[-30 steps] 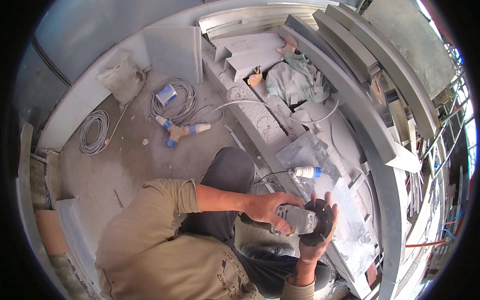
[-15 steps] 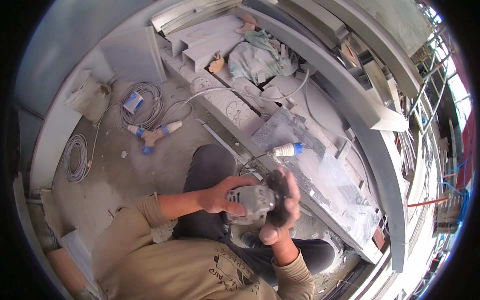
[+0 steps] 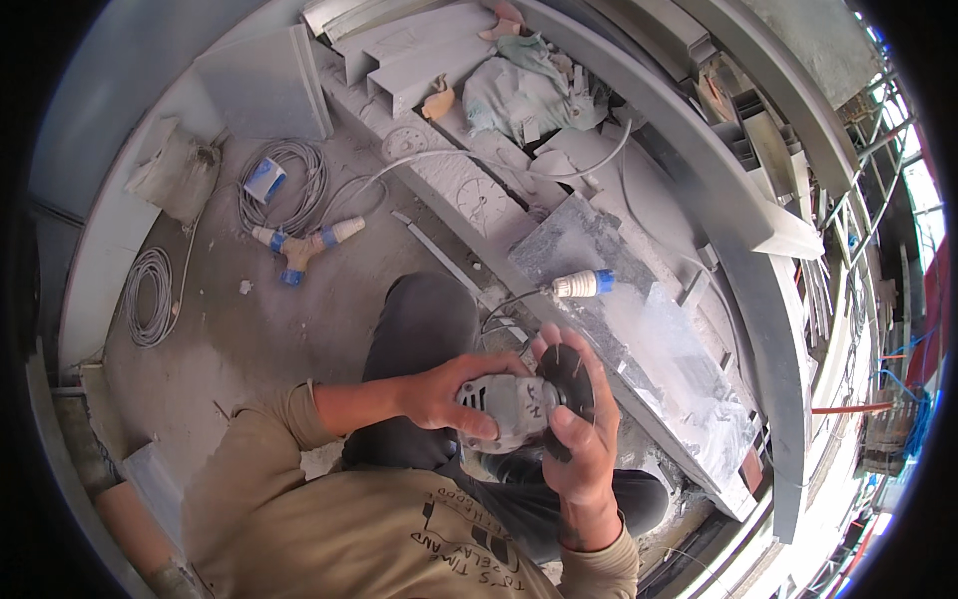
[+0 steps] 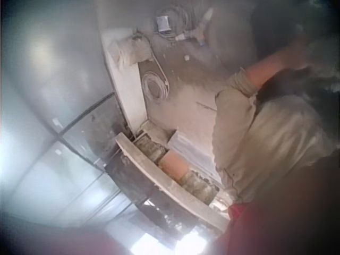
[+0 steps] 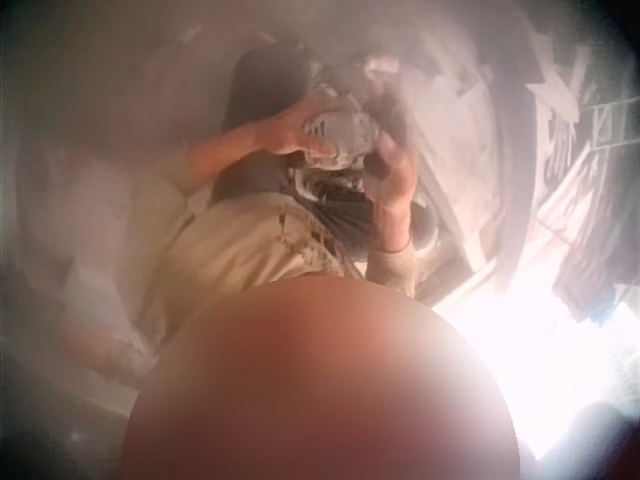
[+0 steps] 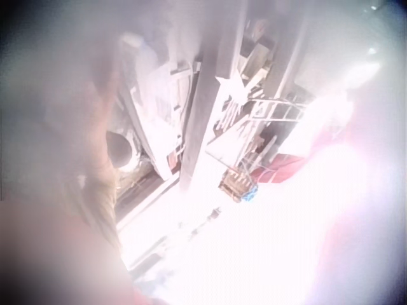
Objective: The person sits on the floor and uses an angle grinder to smooth a metal surface. They repeatedly stop to remove the grinding disc, inspect it, and reattach it to the tool.
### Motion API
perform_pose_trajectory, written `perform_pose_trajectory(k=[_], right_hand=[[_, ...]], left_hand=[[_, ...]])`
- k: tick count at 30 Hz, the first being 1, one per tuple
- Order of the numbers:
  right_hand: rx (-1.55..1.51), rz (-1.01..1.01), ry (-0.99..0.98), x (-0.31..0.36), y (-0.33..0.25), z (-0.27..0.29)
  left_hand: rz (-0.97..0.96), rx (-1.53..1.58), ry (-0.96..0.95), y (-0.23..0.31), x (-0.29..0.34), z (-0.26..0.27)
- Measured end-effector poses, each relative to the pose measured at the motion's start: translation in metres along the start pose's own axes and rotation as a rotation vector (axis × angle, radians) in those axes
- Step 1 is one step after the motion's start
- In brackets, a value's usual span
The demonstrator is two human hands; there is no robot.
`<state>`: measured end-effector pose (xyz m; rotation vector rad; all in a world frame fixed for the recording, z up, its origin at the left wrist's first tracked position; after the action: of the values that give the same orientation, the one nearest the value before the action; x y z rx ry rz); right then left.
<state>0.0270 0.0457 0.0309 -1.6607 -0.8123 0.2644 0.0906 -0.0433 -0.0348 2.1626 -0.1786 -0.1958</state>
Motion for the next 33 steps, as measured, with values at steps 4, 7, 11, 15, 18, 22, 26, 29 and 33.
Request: perform_pose_trajectory(k=[4,7,11,15,18,22,26,29,33], right_hand=[[-0.081,0.078,-0.055,-0.014,0.007,-0.001],[-0.101,0.101,-0.059,-0.015,0.009,-0.002],[-0.124,0.141,-0.08,-0.017,0.01,-0.007],[-0.105,0.138,-0.074,-0.02,0.012,-0.009],[-0.08,0.148,-0.071,-0.02,0.012,-0.007],[0.295,0.234,-0.076,-0.024,0.009,-0.009],[0.251,0.708,-0.163,-0.032,-0.004,-0.026],[0.243,0.716,-0.201,-0.043,0.005,-0.024],[0.244,0.806,-0.202,-0.029,0.01,-0.007]], left_hand=[[-0.058,0.085,0.042,0.002,-0.001,0.008],[-0.038,0.1,0.073,-0.001,0.004,0.012],[0.0,0.097,0.05,-0.002,0.005,0.016],[-0.028,-0.022,0.068,0.006,0.005,0.021],[0.006,0.005,0.055,0.005,0.005,0.022],[-0.006,0.025,0.025,0.001,0.006,0.023],[0.028,0.444,0.237,-0.01,0.016,0.034],[-0.075,0.226,0.192,-0.002,0.008,0.038],[-0.034,0.297,0.069,-0.003,-0.003,0.029]])
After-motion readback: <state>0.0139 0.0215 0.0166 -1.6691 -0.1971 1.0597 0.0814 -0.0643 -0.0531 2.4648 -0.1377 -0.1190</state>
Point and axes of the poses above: each hand's wrist, its own x-axis away from the middle knuckle, its own z-axis out of the back of the hand, y = z × x, the point moved 8 cm from there along -x, towards the middle knuckle, and after that the axes turned 6 degrees about x, right-handed, at the moved point
